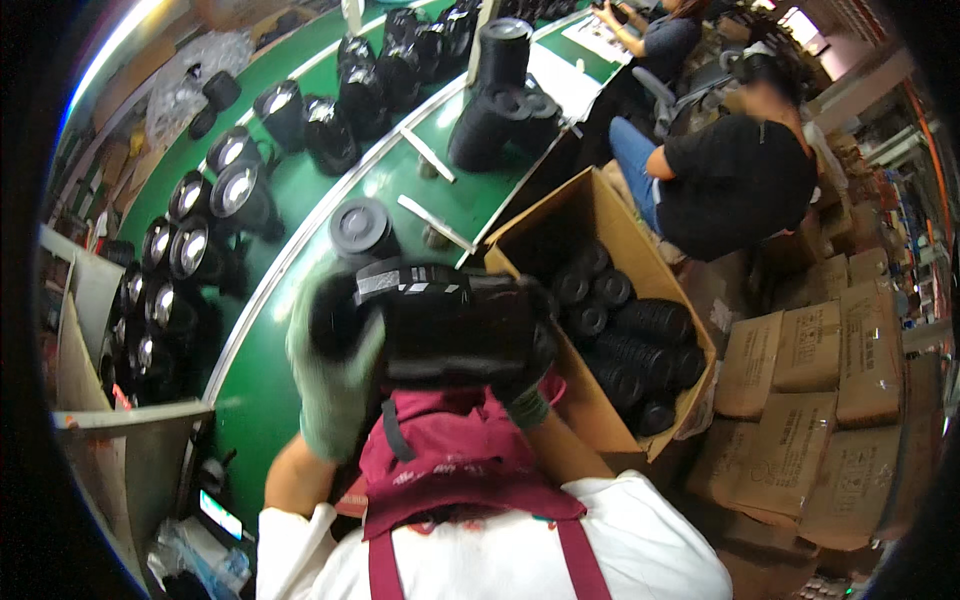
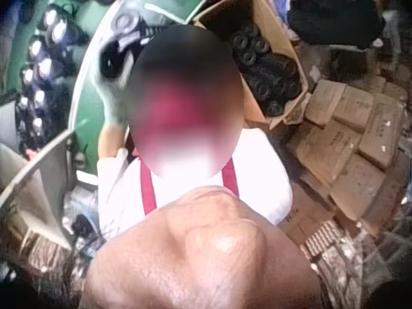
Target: The person repeatedly picks up black kettles from a conveyor belt, inserts a cylindrical metal component into the base, and places the assembled kettles into a cardboard box. The process is repeated for multiple units throughout the clip.
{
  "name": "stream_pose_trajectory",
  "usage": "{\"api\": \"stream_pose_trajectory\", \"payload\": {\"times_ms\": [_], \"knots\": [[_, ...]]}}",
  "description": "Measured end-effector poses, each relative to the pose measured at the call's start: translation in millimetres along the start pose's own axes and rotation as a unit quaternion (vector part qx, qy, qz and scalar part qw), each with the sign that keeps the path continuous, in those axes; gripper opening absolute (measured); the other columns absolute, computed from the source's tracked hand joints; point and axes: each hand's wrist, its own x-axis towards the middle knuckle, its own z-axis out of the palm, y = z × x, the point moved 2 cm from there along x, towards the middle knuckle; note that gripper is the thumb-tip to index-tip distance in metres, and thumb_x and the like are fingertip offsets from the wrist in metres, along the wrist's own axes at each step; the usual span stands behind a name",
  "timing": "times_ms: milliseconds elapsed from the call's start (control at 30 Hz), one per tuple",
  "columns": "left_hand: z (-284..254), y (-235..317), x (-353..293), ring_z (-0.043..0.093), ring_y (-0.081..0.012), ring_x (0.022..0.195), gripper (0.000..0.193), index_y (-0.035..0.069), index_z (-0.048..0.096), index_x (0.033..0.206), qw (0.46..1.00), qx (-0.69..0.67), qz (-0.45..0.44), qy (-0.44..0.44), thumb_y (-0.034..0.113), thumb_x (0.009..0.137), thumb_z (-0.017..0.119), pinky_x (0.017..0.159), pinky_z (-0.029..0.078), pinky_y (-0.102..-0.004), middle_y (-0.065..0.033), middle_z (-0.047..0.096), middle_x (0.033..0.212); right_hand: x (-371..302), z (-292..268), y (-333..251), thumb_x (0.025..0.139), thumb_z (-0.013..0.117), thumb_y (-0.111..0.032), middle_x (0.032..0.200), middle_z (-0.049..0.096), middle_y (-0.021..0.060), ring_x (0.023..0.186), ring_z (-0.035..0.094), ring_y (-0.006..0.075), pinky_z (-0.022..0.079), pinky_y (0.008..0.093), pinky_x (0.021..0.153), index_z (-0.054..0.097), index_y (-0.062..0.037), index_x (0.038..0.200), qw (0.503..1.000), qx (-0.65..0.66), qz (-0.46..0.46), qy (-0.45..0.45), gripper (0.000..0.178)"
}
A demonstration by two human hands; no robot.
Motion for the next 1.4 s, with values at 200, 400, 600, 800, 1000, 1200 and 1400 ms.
{"api": "stream_pose_trajectory", "payload": {"times_ms": [200,400,600,800,1000,1200,1400], "knots": [[-7.3,-112.9,-27.6,0.061,-0.0155,0.098,0.029,0.002,0.059,0.121,0.812,-0.367,-0.423,-0.163,0.015,0.096,0.063,0.091,0.05,-0.0306,-0.0053,0.064,0.111,4.1,-27.0,-28.1,0.089,0.064,-0.041,0.141,0.043,0.0204,0.132,0.038,0.0404,0.03,0.0505,0.109,0.046,-0.0036,0.141,0.967,-0.208,-0.087,-0.12,0.067],[1.8,-129.4,-67.4,0.059,-0.0174,0.115,0.069,0.003,0.049,0.139,0.863,-0.213,-0.222,-0.401,0.0,0.077,0.079,0.103,0.049,-0.0354,-0.0097,0.057,0.135,24.3,-26.6,-76.4,0.08,0.065,-0.064,0.147,0.039,0.0255,0.133,0.039,0.0501,0.032,0.0615,0.107,0.059,-0.0164,0.133,0.848,-0.217,-0.336,-0.346,0.071],[4.5,-113.7,-63.3,0.06,-0.0172,0.114,0.051,0.001,0.056,0.132,0.831,-0.27,-0.313,-0.373,-0.002,0.083,0.069,0.104,0.048,-0.0355,-0.0096,0.062,0.128,13.2,-19.8,-75.8,0.088,0.056,-0.057,0.129,0.052,0.0225,0.116,0.051,0.0476,0.043,0.0617,0.094,0.065,-0.0171,0.111,0.829,-0.198,-0.424,-0.308,0.047],[-30.1,-90.7,-32.4,0.066,-0.0144,0.09,0.024,0.0,0.066,0.11,0.785,-0.36,-0.495,-0.099,0.019,0.096,0.06,0.083,0.054,-0.0304,-0.0091,0.07,0.101,5.3,0.1,-29.1,0.092,0.053,-0.058,0.124,0.051,0.0214,0.118,0.052,0.0426,0.046,0.0561,0.095,0.054,-0.0188,0.113,0.904,-0.084,-0.407,-0.103,0.044],[-74.6,-36.8,-17.3,0.064,-0.014,0.078,0.029,0.001,0.065,0.102,0.99,0.028,-0.137,-0.034,0.028,0.096,0.059,0.069,0.053,-0.0281,-0.0091,0.067,0.088,25.4,33.0,5.5,0.095,0.054,-0.053,0.132,0.049,0.024,0.123,0.05,0.0408,0.042,0.0524,0.101,0.053,-0.0164,0.117,0.97,0.06,-0.232,-0.045,0.043],[-71.3,-83.8,-62.3,0.065,-0.0161,0.082,0.032,-0.003,0.065,0.104,0.881,-0.248,-0.39,0.099,0.027,0.097,0.057,0.074,0.052,-0.028,-0.0105,0.068,0.093,22.2,46.7,-30.5,0.095,0.055,-0.051,0.139,0.047,0.0264,0.128,0.048,0.0393,0.039,0.0485,0.106,0.056,-0.0082,0.122,0.929,-0.037,-0.308,-0.201,0.051],[-56.9,-135.1,-94.5,0.064,-0.0136,0.096,0.022,0.0,0.059,0.119,0.801,-0.427,-0.416,-0.053,0.009,0.102,0.048,0.082,0.054,-0.0287,-0.0075,0.067,0.113,28.8,45.2,-19.0,0.101,0.045,-0.027,0.142,0.048,0.0178,0.131,0.048,0.0276,0.035,0.0374,0.112,0.046,0.002,0.137,0.967,0.208,0.022,-0.142,0.047]]}}
